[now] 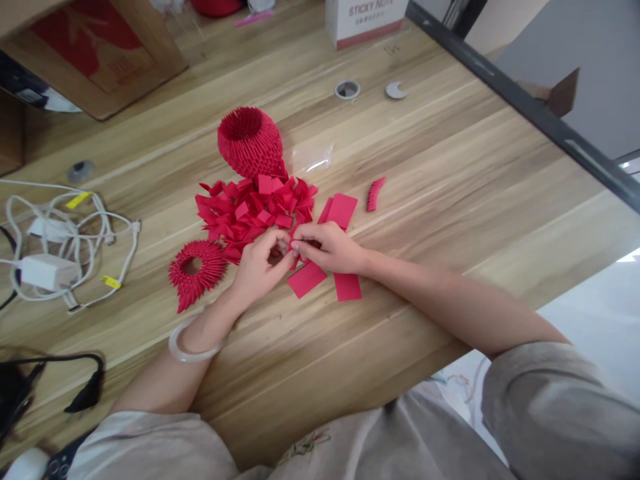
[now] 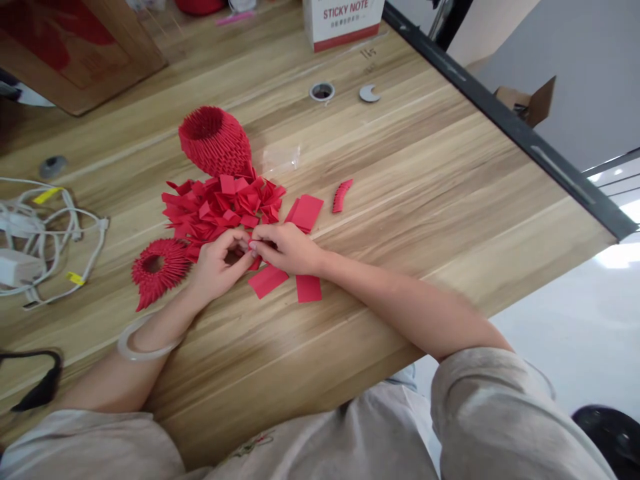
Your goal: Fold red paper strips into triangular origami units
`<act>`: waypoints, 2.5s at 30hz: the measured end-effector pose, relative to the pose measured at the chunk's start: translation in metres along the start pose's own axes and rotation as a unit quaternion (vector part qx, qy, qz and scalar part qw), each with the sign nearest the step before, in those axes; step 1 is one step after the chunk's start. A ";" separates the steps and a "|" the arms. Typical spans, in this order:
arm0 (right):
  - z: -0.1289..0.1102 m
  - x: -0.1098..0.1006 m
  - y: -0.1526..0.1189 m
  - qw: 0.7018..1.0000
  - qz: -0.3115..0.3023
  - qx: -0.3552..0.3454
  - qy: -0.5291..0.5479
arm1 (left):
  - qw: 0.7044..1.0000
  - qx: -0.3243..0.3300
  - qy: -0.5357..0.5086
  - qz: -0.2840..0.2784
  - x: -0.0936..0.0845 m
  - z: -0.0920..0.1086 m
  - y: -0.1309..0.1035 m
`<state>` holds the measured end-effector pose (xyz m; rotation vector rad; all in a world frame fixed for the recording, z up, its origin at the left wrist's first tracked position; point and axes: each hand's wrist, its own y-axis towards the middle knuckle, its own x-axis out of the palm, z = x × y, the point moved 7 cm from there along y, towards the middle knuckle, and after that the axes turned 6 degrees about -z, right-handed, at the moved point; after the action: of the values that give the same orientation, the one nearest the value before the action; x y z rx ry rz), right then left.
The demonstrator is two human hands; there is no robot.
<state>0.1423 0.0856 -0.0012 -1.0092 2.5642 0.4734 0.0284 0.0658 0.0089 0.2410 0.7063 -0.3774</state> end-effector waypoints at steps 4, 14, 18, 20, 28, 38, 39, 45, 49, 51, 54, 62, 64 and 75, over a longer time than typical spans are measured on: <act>0.000 0.000 0.000 1.000 0.002 -0.001 -0.001 | 1.000 -0.001 0.002 -0.001 0.000 0.000 0.000; 0.000 0.000 0.001 1.000 0.003 0.005 -0.015 | 1.000 -0.011 0.002 0.003 -0.001 0.001 -0.001; 0.000 0.000 0.001 1.000 0.002 0.002 -0.015 | 1.000 -0.009 0.007 0.006 -0.001 0.001 -0.001; 0.000 0.000 0.001 1.000 0.003 0.001 -0.016 | 1.000 -0.008 0.009 0.007 -0.001 0.001 -0.001; 0.000 0.000 0.001 1.000 0.004 0.000 -0.016 | 1.000 -0.001 0.010 0.008 -0.001 0.001 -0.001; 0.000 0.000 0.001 1.000 0.009 0.004 -0.016 | 1.000 -0.006 0.011 0.005 -0.002 0.002 0.000; 0.000 0.000 0.001 1.000 0.009 0.006 -0.018 | 1.000 -0.009 0.011 0.004 -0.002 0.002 0.000; 0.000 0.001 0.000 1.000 0.006 0.008 -0.017 | 1.000 -0.011 0.008 0.001 -0.002 0.001 -0.001; 0.000 0.001 0.000 1.000 0.007 0.004 -0.016 | 1.000 -0.008 0.012 0.004 -0.002 0.001 -0.001; -0.001 0.001 0.000 1.000 0.006 0.002 -0.015 | 1.000 -0.007 0.011 0.006 -0.002 0.001 -0.001; -0.001 0.001 0.001 1.000 0.005 -0.002 -0.013 | 1.000 -0.007 0.002 0.005 -0.002 0.003 -0.001; 0.000 0.001 0.000 1.000 0.001 0.006 -0.012 | 1.000 -0.014 -0.001 0.005 0.000 0.000 -0.001; 0.001 0.001 0.000 1.000 0.001 0.008 -0.014 | 1.000 -0.016 0.004 0.003 0.000 -0.002 -0.001; 0.000 0.000 -0.002 1.000 0.004 0.006 -0.006 | 1.000 -0.010 0.017 0.008 0.001 -0.003 -0.001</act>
<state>0.1436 0.0848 -0.0017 -0.9891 2.5586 0.4642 0.0263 0.0654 0.0057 0.2351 0.7409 -0.3520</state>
